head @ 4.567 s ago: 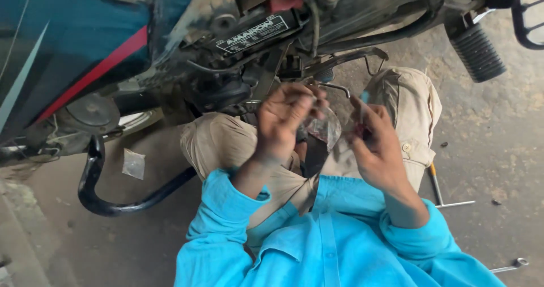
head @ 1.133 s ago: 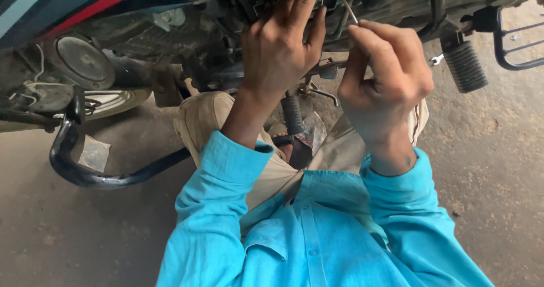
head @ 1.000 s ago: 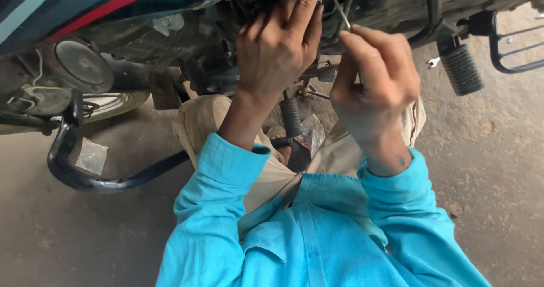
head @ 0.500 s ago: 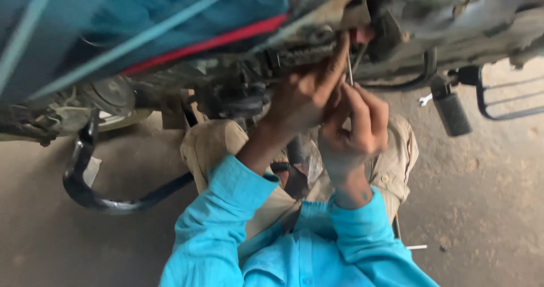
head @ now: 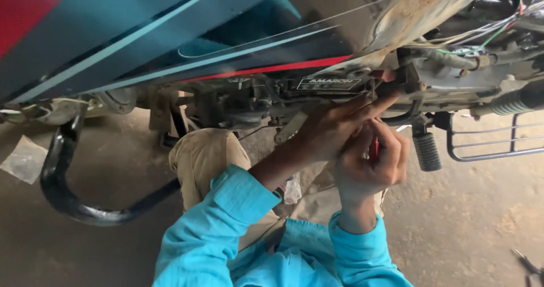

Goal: Removing, testing with a multimeter, and reinstalling a motorcycle battery.

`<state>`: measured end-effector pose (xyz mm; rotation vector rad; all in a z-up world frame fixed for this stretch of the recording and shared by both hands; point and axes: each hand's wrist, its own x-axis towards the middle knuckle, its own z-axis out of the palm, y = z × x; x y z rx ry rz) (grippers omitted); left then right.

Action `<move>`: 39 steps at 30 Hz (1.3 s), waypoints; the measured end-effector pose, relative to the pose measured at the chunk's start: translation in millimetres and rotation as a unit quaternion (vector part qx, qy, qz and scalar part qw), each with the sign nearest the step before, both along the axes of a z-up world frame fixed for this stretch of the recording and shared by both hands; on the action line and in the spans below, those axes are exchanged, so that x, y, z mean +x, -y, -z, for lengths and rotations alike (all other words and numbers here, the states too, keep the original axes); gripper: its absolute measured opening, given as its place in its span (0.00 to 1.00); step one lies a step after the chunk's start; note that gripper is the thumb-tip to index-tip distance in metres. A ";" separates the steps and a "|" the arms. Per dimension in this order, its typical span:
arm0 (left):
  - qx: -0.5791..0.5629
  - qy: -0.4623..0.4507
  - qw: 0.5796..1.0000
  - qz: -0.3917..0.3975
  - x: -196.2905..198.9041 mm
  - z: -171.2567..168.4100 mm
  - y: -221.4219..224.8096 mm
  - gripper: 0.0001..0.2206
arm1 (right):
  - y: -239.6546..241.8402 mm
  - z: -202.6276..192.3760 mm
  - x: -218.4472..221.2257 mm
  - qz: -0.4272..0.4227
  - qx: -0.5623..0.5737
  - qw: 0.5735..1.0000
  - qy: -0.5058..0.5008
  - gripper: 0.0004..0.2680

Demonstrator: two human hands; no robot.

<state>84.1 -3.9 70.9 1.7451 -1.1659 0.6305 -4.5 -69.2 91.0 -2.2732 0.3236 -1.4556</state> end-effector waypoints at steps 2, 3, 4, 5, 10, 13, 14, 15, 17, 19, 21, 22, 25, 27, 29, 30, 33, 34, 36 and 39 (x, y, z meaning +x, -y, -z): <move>-0.009 -0.160 0.986 0.045 -10.7 9.6 1.3 0.26 | 3.7 -3.1 -3.0 -0.010 0.032 0.999 -0.015 0.06; -0.010 -0.313 0.945 0.092 -17.2 14.4 1.9 0.24 | 5.7 -4.8 -5.4 -0.022 0.067 0.997 -0.029 0.06; -0.012 -0.313 0.945 0.093 -16.1 15.5 5.2 0.24 | 9.5 -6.6 -4.8 -0.021 0.065 0.997 -0.028 0.06; -0.099 -0.378 0.912 0.125 -15.2 16.4 8.7 0.17 | 13.4 -8.7 -4.3 -0.050 0.057 0.997 -0.031 0.06; -0.153 -0.542 0.800 0.207 -4.7 13.4 21.2 0.13 | 11.7 -14.1 -6.1 -0.059 -0.006 0.997 -0.051 0.06; -0.163 -0.541 0.792 0.231 0.3 3.9 23.8 0.12 | 6.6 -14.1 -3.8 -0.022 -0.046 0.997 -0.057 0.07; -0.179 -0.550 0.777 0.249 0.0 2.2 23.4 0.11 | 6.9 -12.9 -3.2 -0.018 -0.064 0.996 -0.052 0.07; -0.195 -0.559 0.761 0.267 -0.1 0.9 23.3 0.11 | 7.4 -11.4 -2.5 -0.015 -0.082 0.995 -0.047 0.07; -0.199 -0.551 0.770 0.252 -3.0 -0.2 21.2 0.10 | 19.3 -2.9 -3.5 -0.028 -0.077 0.996 -0.039 0.07; -0.204 -0.544 0.780 0.232 -1.6 -6.6 13.7 0.09 | 28.5 3.5 -3.0 -0.044 -0.070 0.996 -0.030 0.06; -0.115 -0.272 0.954 -0.058 1.7 -18.6 0.5 0.05 | 33.7 8.0 -4.2 -0.047 -0.068 0.996 -0.022 0.07; -0.113 -0.273 0.954 -0.057 6.0 -20.4 -3.2 0.05 | 33.4 9.3 -4.1 -0.045 -0.067 0.997 -0.023 0.07; -0.033 -0.044 0.993 -0.105 16.1 -24.0 -10.0 0.09 | 34.4 13.8 -2.1 -0.062 -0.065 0.996 -0.014 0.07; -0.020 0.015 0.994 -0.103 18.9 -21.6 -11.9 0.17 | 35.0 19.8 2.4 -0.060 -0.087 0.994 0.021 0.07; 0.010 0.040 0.992 -0.118 24.8 -14.5 -10.5 0.19 | 36.1 22.5 3.1 -0.060 -0.079 0.995 0.023 0.07; 0.037 0.062 0.989 -0.131 26.3 -10.3 -9.5 0.21 | 36.3 24.1 1.5 -0.059 -0.072 0.995 0.023 0.07; 0.125 0.144 0.971 -0.147 33.4 -9.9 -15.0 0.21 | 37.6 24.2 1.1 -0.071 -0.054 0.995 0.035 0.07; 0.125 0.148 0.970 -0.147 35.4 -12.2 -15.3 0.21 | 39.3 23.9 0.1 -0.071 -0.054 0.995 0.039 0.07; 0.118 0.191 0.958 -0.178 37.4 -16.0 -17.4 0.20 | 40.7 23.9 -4.3 -0.066 0.018 0.998 0.014 0.07; 0.131 0.223 0.949 -0.181 42.8 -17.1 -19.4 0.19 | 33.3 -1.2 -6.4 -0.067 0.064 0.996 -0.003 0.06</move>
